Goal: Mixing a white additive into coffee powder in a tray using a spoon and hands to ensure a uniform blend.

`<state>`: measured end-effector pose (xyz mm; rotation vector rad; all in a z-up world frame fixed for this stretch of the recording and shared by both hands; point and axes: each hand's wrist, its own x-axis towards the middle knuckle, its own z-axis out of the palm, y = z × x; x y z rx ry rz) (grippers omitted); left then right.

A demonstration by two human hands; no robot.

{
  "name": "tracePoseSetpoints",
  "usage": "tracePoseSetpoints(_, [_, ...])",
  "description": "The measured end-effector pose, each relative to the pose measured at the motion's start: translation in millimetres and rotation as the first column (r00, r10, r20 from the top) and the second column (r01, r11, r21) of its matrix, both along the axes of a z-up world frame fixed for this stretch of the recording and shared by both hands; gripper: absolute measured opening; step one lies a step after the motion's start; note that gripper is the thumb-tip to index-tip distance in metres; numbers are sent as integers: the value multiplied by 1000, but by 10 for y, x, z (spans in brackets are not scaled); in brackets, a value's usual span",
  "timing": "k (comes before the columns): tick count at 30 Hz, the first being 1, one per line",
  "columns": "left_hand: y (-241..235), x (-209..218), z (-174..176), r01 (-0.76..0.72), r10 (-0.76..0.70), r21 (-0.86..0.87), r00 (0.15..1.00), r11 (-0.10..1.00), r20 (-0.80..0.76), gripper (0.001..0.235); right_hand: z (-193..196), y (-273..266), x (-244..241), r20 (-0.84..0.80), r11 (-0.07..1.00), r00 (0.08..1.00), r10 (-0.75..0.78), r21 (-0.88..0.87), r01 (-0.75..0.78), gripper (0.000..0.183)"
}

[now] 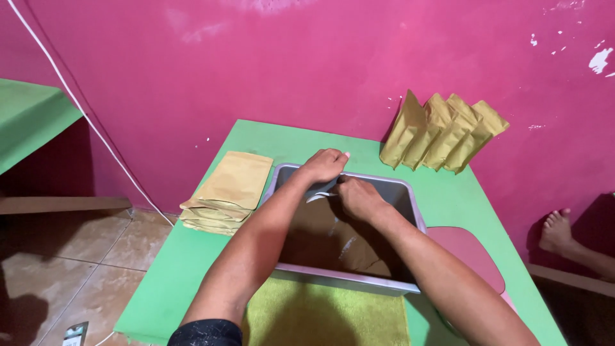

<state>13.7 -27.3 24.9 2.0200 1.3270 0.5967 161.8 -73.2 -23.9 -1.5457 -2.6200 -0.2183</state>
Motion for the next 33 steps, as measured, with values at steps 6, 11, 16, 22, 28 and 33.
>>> tracePoseSetpoints(6, [69, 24, -63, -2, 2, 1, 1000, 1000, 14, 57, -39, 64, 43, 36, 1000, 999, -5, -14, 5, 31])
tracePoseSetpoints(11, [44, 25, -24, 2, -2, -4, 1000, 1000, 1, 55, -128, 113, 34, 21, 998, 998, -55, -12, 55, 31])
tracePoseSetpoints(16, [85, 22, -53, 14, -14, -29, 1000, 999, 0, 56, -167, 130, 57, -29, 999, 998, -48, -27, 47, 32])
tracePoseSetpoints(22, [-7, 3, 30, 17, -17, -41, 1000, 999, 3, 57, -113, 111, 57, 15, 1000, 1000, 10, -9, -10, 31])
tracePoseSetpoints(28, [71, 20, -56, 10, -9, -19, 1000, 1000, 15, 56, -57, 54, 5, 24, 1000, 1000, 11, 22, -12, 32])
tracePoseSetpoints(33, [73, 21, -50, 21, -21, -14, 1000, 1000, 20, 57, 218, -225, -131, 48, 999, 998, 27, 38, -29, 33])
